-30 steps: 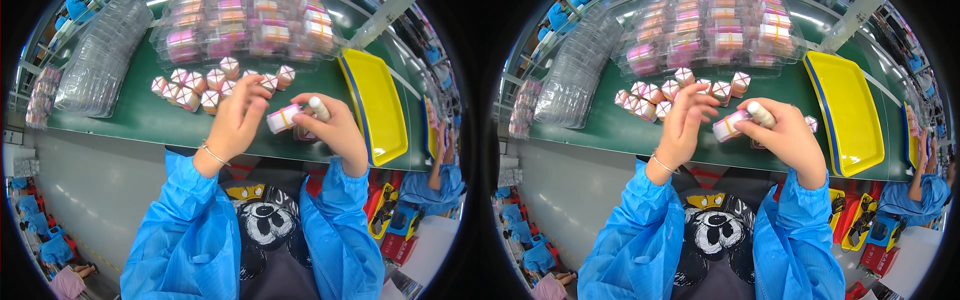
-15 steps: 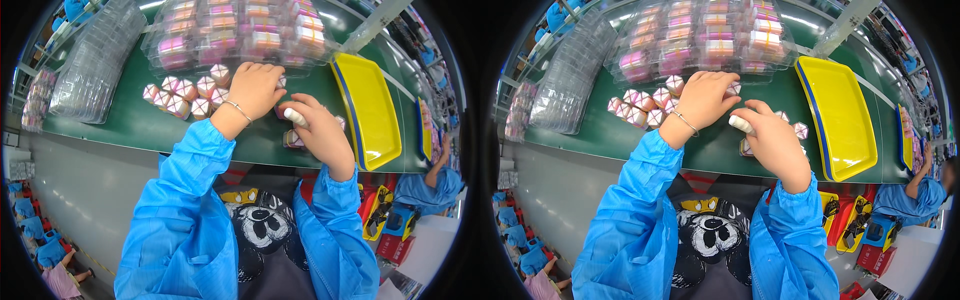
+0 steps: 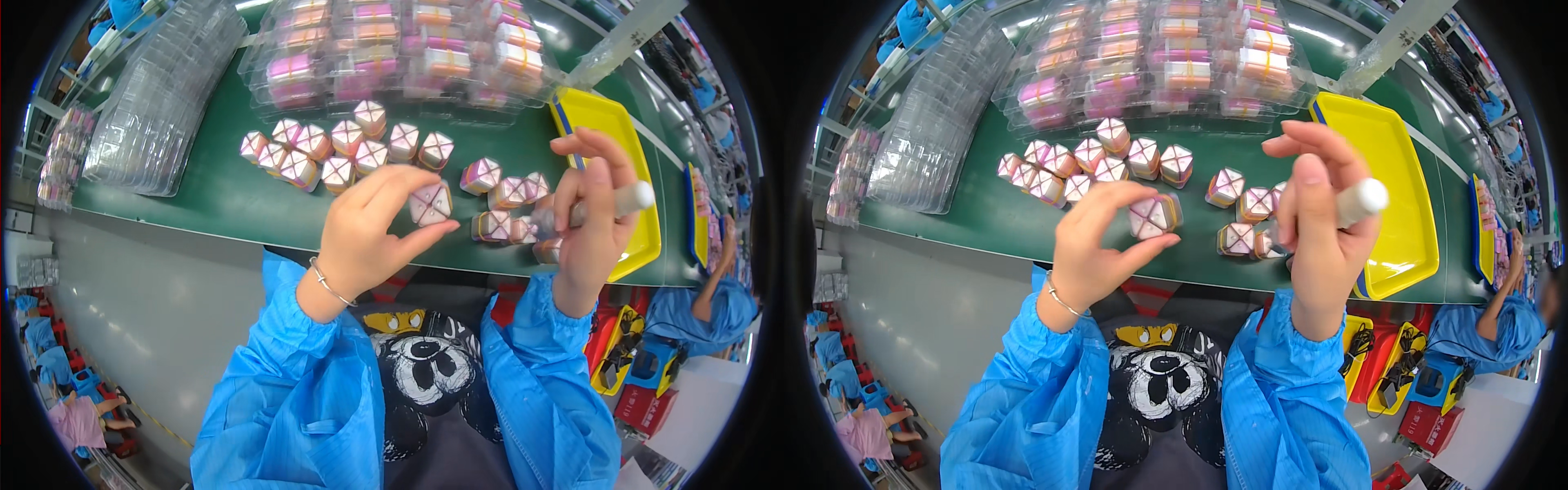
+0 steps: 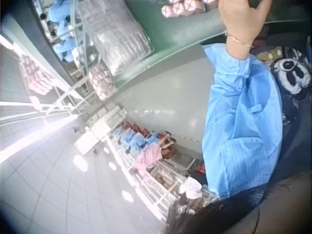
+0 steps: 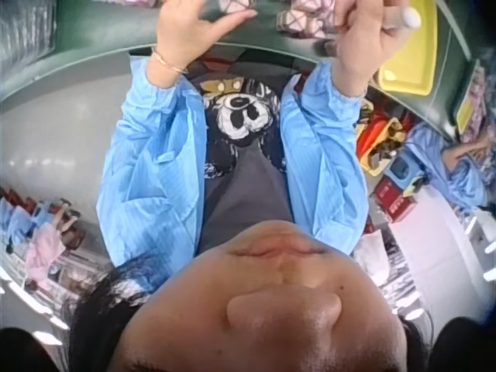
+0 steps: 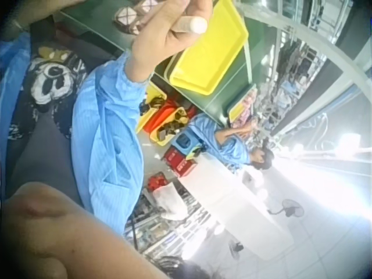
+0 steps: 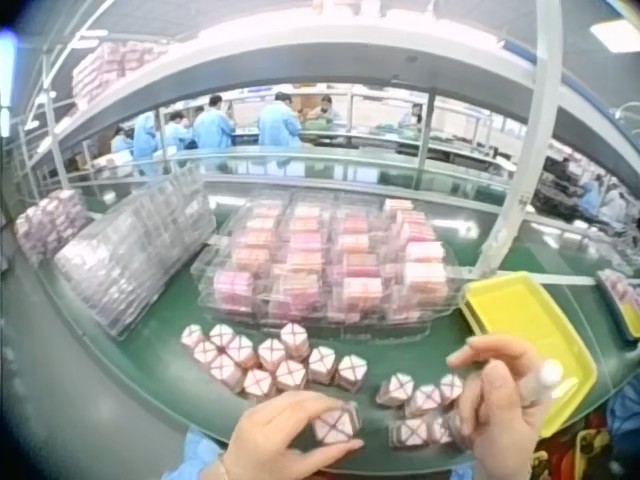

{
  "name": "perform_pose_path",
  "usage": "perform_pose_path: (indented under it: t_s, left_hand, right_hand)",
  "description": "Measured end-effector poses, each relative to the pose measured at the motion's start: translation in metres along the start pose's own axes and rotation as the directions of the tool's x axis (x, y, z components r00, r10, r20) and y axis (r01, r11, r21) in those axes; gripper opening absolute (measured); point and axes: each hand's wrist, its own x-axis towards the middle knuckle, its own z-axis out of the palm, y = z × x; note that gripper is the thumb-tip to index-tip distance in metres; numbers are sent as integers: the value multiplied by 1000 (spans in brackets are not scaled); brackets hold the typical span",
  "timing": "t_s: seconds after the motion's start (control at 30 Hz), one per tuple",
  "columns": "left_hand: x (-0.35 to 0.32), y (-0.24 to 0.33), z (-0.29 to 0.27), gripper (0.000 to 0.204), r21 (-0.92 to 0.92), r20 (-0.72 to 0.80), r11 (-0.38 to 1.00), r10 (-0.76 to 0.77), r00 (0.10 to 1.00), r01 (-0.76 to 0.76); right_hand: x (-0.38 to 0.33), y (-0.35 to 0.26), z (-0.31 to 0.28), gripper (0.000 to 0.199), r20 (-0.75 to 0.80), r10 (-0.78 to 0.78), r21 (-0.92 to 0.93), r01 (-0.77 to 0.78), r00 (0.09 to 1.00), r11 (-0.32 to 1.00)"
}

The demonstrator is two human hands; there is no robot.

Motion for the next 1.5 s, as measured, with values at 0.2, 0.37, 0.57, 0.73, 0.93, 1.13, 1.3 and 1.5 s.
perform_pose_path:
  t_s: [0.2,0.37,0.57,0.73,0.93,1.13,1.3,1.5]
  left_hand:
    - [-36,-24,24,44,-85,111,971,-213,971,222]
    - [-35,-30,25,41,-211,166,926,-282,945,313]
    - [-39,-34,31,40,-194,124,943,-252,960,272]
    - [-40,-37,32,39,-155,138,947,-261,955,281]
    - [-39,-37,33,36,-166,137,943,-267,954,287]
    - [-37,-32,30,34,-172,104,960,-204,973,220]
    - [-41,-35,32,33,-184,67,965,-175,982,185]
    - [-39,-31,27,31,-184,127,951,-227,966,248]
  right_hand:
    - [-9,15,41,33,169,-124,390,49,978,920]
    - [-13,39,66,32,332,-66,425,-87,941,901]
    - [-9,48,74,28,477,22,291,-182,878,939]
    - [-9,51,74,23,487,36,271,-190,872,944]
    - [-15,59,70,16,469,36,310,-203,883,929]
    - [-19,65,70,14,449,27,332,-194,893,923]
    - [-20,66,72,17,437,11,333,-173,899,927]
    - [-20,65,71,17,449,86,312,-247,889,918]
